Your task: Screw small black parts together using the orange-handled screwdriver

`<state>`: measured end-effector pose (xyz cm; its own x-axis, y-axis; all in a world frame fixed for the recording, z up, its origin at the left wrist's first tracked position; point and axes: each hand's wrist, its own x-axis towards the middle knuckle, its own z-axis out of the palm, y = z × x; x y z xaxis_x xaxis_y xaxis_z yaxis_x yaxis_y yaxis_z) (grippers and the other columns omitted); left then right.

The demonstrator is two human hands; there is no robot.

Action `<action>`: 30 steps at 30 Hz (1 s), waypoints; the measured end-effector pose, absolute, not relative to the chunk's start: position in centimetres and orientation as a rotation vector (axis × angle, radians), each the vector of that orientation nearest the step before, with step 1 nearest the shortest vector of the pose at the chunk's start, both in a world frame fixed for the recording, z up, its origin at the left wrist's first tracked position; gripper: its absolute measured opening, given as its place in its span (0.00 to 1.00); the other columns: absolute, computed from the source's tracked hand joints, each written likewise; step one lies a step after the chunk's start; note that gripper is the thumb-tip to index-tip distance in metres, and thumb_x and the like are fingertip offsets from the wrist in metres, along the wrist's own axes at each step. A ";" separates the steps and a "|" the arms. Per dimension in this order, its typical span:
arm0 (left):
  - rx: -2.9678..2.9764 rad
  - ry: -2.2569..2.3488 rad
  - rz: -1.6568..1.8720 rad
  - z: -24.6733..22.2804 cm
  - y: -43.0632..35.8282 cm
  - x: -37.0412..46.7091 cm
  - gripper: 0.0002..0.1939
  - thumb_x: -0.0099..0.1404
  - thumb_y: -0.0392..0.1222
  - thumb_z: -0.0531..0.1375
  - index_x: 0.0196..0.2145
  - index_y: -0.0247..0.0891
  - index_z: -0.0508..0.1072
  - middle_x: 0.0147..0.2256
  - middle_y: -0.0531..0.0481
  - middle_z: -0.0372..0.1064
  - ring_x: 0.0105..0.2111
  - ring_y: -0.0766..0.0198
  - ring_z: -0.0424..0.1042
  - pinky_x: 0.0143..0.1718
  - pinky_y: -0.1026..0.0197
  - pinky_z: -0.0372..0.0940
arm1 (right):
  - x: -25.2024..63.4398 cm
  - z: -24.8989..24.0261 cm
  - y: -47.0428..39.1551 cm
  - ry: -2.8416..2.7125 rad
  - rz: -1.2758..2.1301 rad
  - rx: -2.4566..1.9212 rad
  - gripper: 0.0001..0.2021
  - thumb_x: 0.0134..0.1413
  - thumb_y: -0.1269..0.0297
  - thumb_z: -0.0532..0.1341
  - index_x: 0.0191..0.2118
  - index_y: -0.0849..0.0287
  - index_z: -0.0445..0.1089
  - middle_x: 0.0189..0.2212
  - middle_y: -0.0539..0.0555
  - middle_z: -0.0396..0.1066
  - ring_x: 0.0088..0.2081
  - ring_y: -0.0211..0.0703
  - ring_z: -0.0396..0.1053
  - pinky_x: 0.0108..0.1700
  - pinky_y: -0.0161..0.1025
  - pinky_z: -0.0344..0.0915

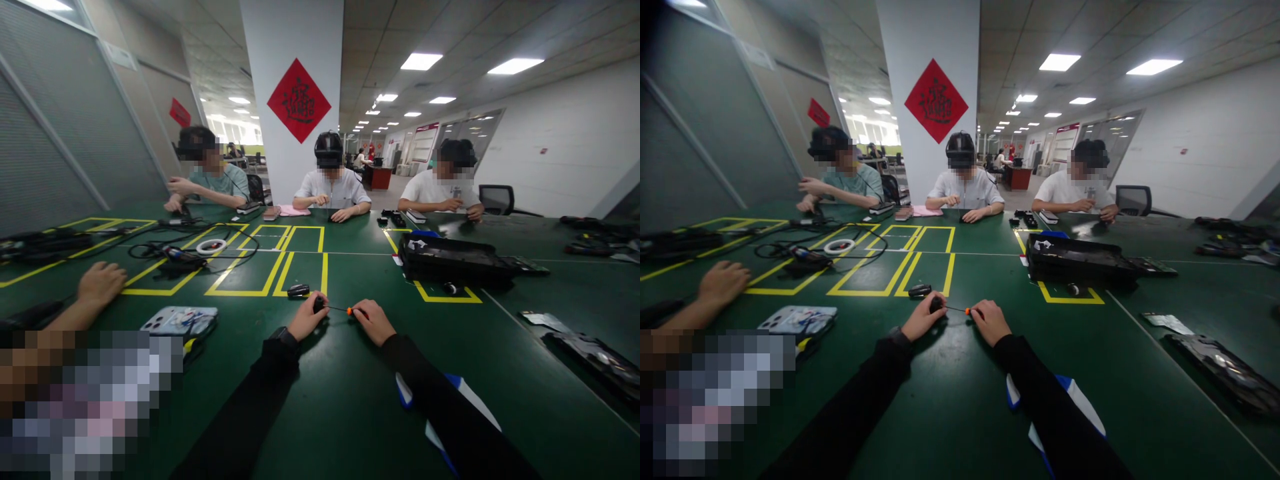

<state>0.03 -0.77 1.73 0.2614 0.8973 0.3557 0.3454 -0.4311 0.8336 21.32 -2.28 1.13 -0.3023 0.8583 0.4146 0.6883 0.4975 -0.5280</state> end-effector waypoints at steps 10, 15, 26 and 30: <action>1.928 1.134 1.128 1.5 -0.6 0.0 0.07 0.54 0.38 0.55 0.34 0.38 0.64 0.31 0.52 0.64 0.34 0.65 0.64 0.40 0.61 0.58 | 21.1 1.1 -2.5 -2.038 0.378 -1.198 0.08 0.49 0.67 0.56 0.38 0.59 0.65 0.35 0.54 0.66 0.39 0.42 0.61 0.42 0.41 0.58; 1.927 1.136 1.120 1.5 -0.6 0.0 0.08 0.54 0.37 0.55 0.34 0.38 0.64 0.32 0.52 0.64 0.35 0.64 0.64 0.41 0.61 0.58 | 21.2 1.3 -2.4 -2.060 0.373 -1.214 0.09 0.55 0.67 0.50 0.34 0.59 0.67 0.33 0.54 0.66 0.38 0.41 0.61 0.43 0.40 0.57; 1.939 1.097 1.132 1.3 -0.4 -0.2 0.08 0.54 0.37 0.55 0.34 0.38 0.63 0.32 0.53 0.64 0.34 0.65 0.64 0.40 0.62 0.58 | 21.0 1.1 -2.5 -2.001 0.392 -1.203 0.07 0.47 0.67 0.57 0.36 0.59 0.65 0.33 0.53 0.65 0.37 0.40 0.61 0.40 0.39 0.59; 1.943 1.086 1.134 1.4 -0.5 -0.2 0.09 0.54 0.39 0.55 0.35 0.38 0.63 0.32 0.52 0.64 0.34 0.65 0.64 0.39 0.61 0.58 | 21.1 1.1 -2.3 -2.006 0.406 -1.224 0.07 0.52 0.67 0.53 0.34 0.59 0.67 0.32 0.53 0.65 0.36 0.40 0.61 0.40 0.39 0.59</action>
